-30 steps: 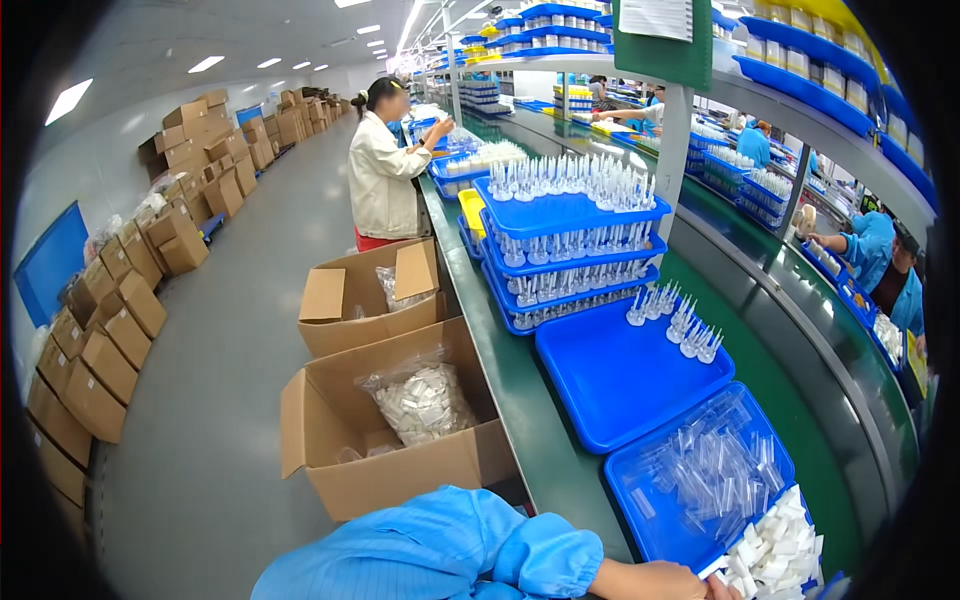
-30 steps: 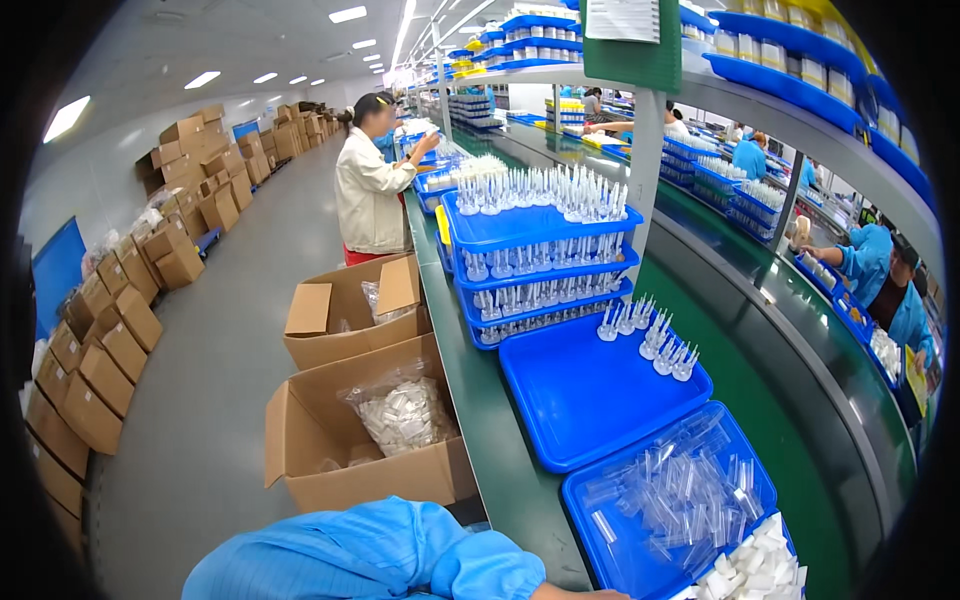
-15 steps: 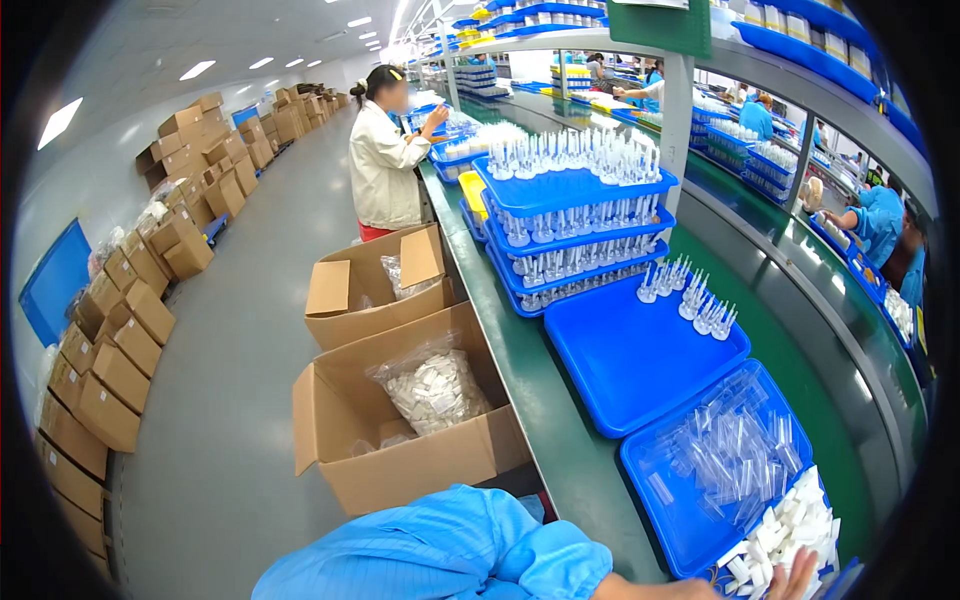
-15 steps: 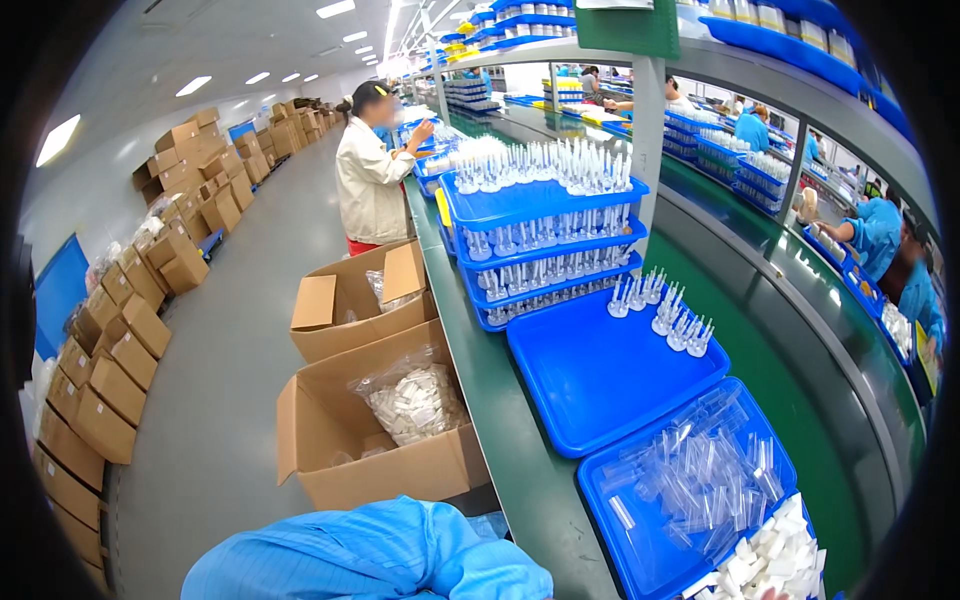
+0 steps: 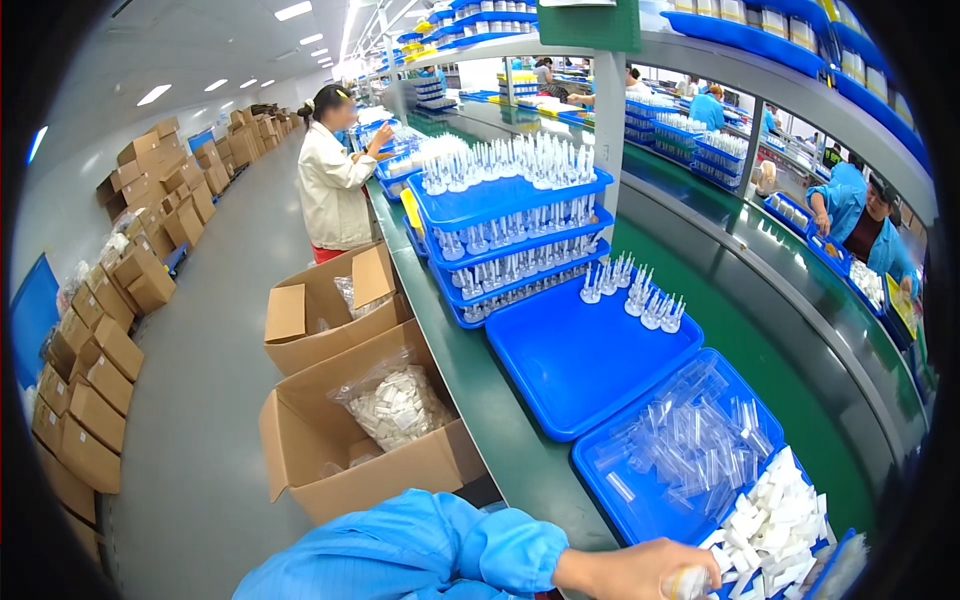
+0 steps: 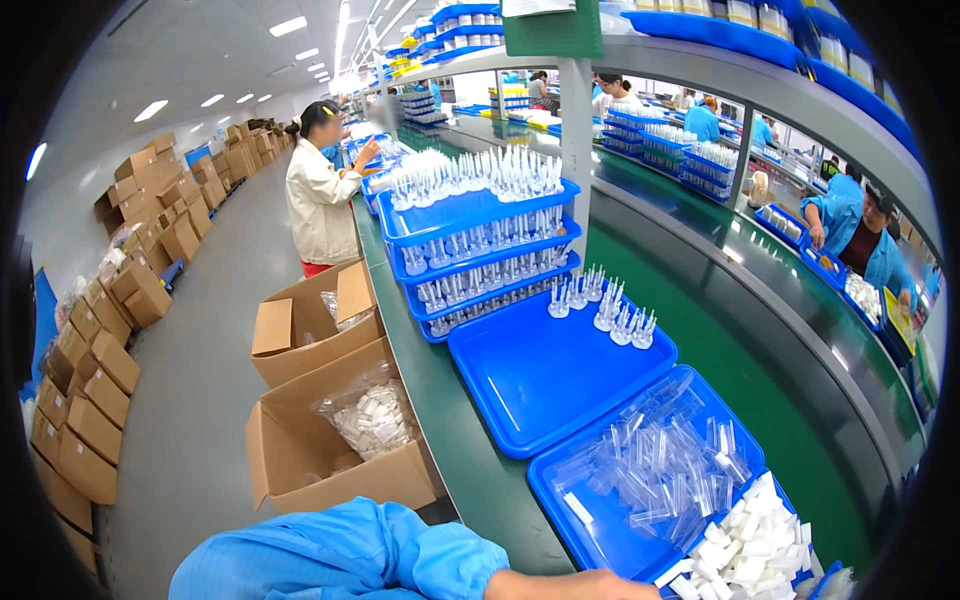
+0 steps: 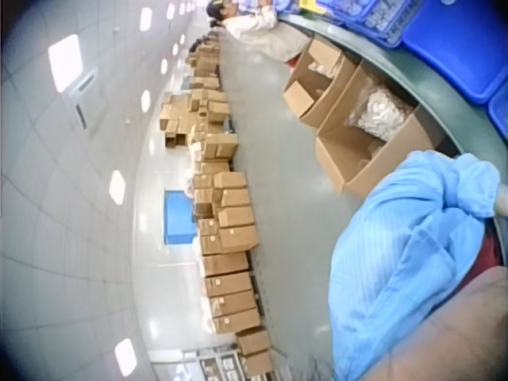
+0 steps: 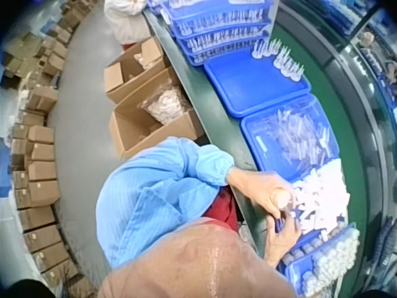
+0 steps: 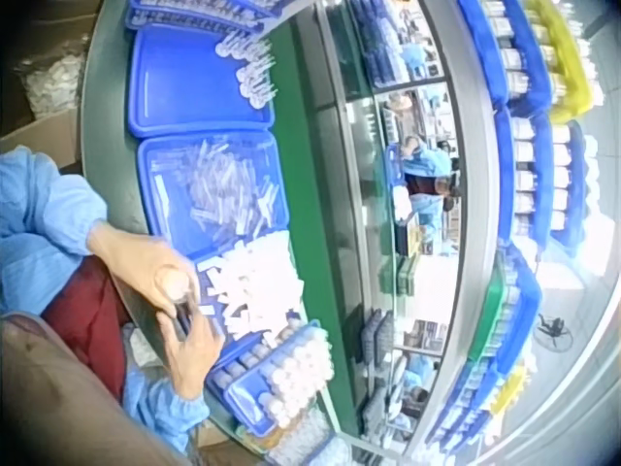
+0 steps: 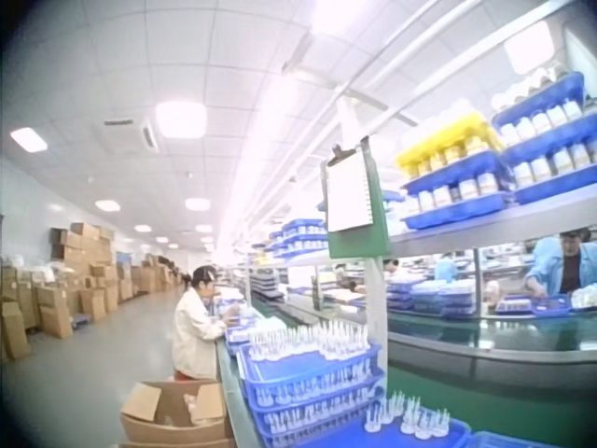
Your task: Assemble small plastic cosmetic or pharmaceutical components by inserting filters and caps into clear containers and bundling them with rubber bands.
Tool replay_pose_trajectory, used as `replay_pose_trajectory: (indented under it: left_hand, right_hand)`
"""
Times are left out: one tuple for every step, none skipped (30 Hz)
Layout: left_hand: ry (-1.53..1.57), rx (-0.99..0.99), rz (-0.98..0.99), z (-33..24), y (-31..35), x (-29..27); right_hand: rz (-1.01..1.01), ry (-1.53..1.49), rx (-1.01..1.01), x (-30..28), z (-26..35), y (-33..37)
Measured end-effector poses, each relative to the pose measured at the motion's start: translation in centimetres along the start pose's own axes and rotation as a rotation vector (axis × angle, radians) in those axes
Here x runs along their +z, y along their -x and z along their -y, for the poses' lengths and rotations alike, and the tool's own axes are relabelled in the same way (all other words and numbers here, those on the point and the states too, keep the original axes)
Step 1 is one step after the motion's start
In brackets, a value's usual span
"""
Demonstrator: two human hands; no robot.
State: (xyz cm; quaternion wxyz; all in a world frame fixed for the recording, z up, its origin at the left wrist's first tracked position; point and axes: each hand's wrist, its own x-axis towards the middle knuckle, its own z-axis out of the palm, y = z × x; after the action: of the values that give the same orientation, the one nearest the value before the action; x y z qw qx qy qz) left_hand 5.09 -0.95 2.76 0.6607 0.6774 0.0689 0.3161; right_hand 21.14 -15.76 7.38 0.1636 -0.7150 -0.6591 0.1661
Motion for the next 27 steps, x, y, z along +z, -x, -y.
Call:
replay_pose_trajectory:
  left_hand:
    - [0.016,0.093,-0.039,0.7,-0.3,-0.1]
    - [0.248,-0.244,0.032,0.9,-0.2,-0.5]
    - [0.484,-0.583,0.103,0.5,0.0,-0.9]
    - [0.667,-0.678,0.123,0.8,0.3,-0.8]
    - [0.85,-0.773,0.138,1.5,0.8,-0.5]
    - [1.029,-0.869,0.155,2.0,1.3,-0.1]
    - [1.131,-0.817,0.328,2.6,1.9,0.2]
    - [0.9,-0.516,0.339,3.3,3.1,0.5]
    - [0.91,-0.554,0.285,3.3,3.2,1.4]
    - [0.911,-0.59,0.219,2.9,3.5,1.8]
    - [1.126,-0.978,0.105,2.1,1.9,1.4]
    - [0.958,-0.864,0.014,0.5,1.2,1.7]
    - [0.814,-0.748,-0.184,-0.7,0.4,1.8]
    - [0.53,-0.608,-0.173,-1.2,0.1,0.6]
    - [-0.038,-0.08,-0.345,0.1,0.5,1.2]
    - [-0.349,0.087,-0.236,0.5,0.3,0.3]
    - [-0.339,-0.036,-0.168,0.2,0.3,0.0]
    - [-0.336,-0.159,-0.093,-0.1,0.3,-0.2]
    - [-0.555,-0.066,-0.012,0.3,0.2,-0.8]
    - [-0.635,-0.01,0.024,1.0,0.2,-0.8]
    - [-0.714,0.044,0.059,1.5,0.3,-0.7]
    - [-0.712,0.059,0.065,1.7,0.3,-0.6]
    - [-0.71,0.073,0.069,1.8,0.2,-0.5]
    - [-0.71,0.094,0.069,2.0,0.0,-0.4]
    - [-0.703,0.08,0.107,2.2,0.1,-0.4]
    - [-0.696,0.067,0.142,2.4,0.2,-0.3]
    - [-0.694,0.05,0.171,2.6,0.4,-0.4]
  right_hand:
    - [0.094,-0.017,0.025,-0.2,0.2,0.4]
    - [0.144,-0.141,-0.164,-0.9,0.6,0.5]
    - [0.168,-0.305,-0.288,-1.6,1.3,0.0]
    - [0.185,-0.471,-0.41,-2.3,2.1,-0.6]
    - [0.199,-0.64,-0.532,-2.5,2.6,-0.8]
    - [-0.049,-0.648,-0.532,-1.5,3.4,-0.2]
    - [-0.244,-0.369,-0.564,-0.3,2.4,-0.2]
    - [-0.42,-0.104,-0.608,0.3,1.9,-0.8]
    - [-0.563,0.183,-0.621,0.8,1.5,-1.3]
    - [-0.599,0.02,-0.508,1.2,1.5,-1.5]
    - [-0.623,-0.106,-0.371,2.1,1.3,-1.9]
    - [-0.697,-0.668,-0.077,4.1,-0.1,-1.6]
    - [-0.76,-1.254,0.207,6.4,-2.0,-1.5]
    - [-0.653,-1.631,0.224,6.4,-0.9,-2.4]
    - [-0.529,-1.831,0.204,6.8,-0.3,-3.2]
    - [-0.417,-2.017,0.207,7.1,0.2,-3.8]
    - [-0.31,-2.023,0.199,7.6,-0.6,-3.7]
    - [-0.355,-1.587,0.109,7.8,-1.8,-3.5]
    - [-0.353,-1.168,0.034,7.8,-2.4,-3.4]
    - [-0.353,-0.92,-0.117,6.9,-3.0,-3.2]
    - [-0.386,-0.752,-0.173,5.5,-2.2,-3.3]
    - [-0.383,-0.606,-0.219,4.5,-1.5,-3.6]
    - [-0.372,-0.459,-0.265,4.1,-1.1,-3.6]
    - [-0.413,-0.446,-0.281,4.5,-0.9,-3.6]
    - [-0.451,-0.431,-0.299,4.9,-0.9,-3.6]
    - [-0.487,-0.416,-0.319,5.2,-0.7,-3.6]
    - [-0.474,-0.513,-0.26,5.5,-0.4,-3.5]
